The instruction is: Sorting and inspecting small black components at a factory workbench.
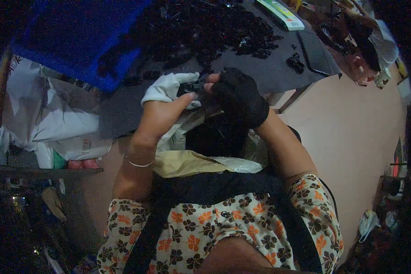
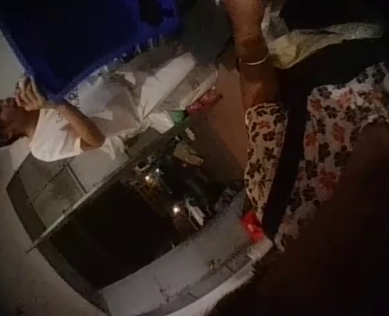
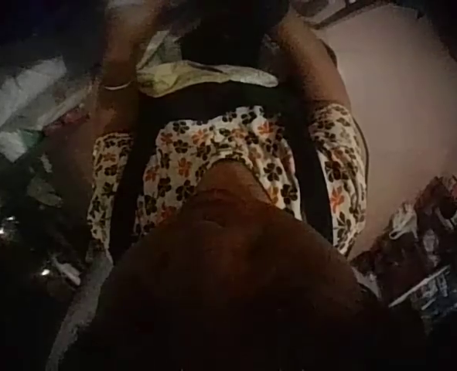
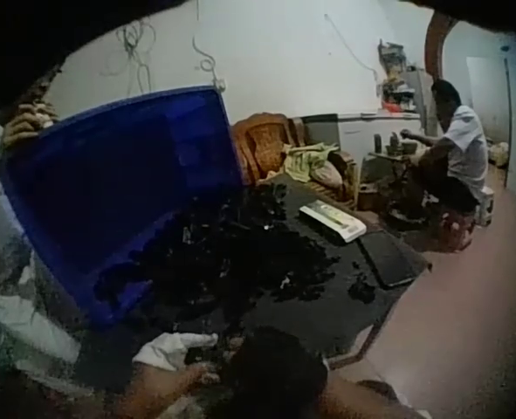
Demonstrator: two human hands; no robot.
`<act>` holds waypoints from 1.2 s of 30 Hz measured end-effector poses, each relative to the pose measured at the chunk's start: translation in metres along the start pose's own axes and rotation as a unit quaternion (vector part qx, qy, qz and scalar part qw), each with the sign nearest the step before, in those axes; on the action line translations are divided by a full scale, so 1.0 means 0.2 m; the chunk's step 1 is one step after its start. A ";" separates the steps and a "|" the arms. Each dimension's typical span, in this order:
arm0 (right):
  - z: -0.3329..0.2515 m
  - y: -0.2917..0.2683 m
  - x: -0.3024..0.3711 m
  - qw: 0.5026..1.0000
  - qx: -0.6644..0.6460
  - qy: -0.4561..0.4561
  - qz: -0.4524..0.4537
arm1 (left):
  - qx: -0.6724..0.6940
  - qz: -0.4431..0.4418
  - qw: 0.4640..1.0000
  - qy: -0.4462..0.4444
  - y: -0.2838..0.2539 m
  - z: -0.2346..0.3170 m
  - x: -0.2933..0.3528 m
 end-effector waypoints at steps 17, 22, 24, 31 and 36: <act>0.05 0.11 0.00 0.911 -0.234 0.320 -0.113 | -0.046 0.010 0.998 0.043 -0.02 0.03 0.14; 0.02 0.14 0.02 0.931 -0.155 0.259 -0.207 | -0.075 -0.116 0.990 0.011 -0.04 -0.05 0.12; 0.04 0.11 0.03 0.947 -0.132 0.234 -0.174 | -0.151 -0.055 0.983 0.089 -0.09 -0.03 0.06; 0.15 0.10 -0.06 0.972 0.135 0.169 -0.094 | -0.562 0.034 0.809 0.171 -0.07 -0.10 -0.30; 0.14 0.13 -0.07 0.979 0.158 0.113 -0.057 | -0.598 0.050 0.792 0.115 -0.05 -0.19 -0.30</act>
Point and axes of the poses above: each hand's wrist, its own x-axis away from the middle knuckle, its own y-axis out of the palm, z = x × y, the point moved 6 cm from there along -x, towards the middle knuckle, and after that the axes turned 6 degrees about z, right-handed, at the moved point
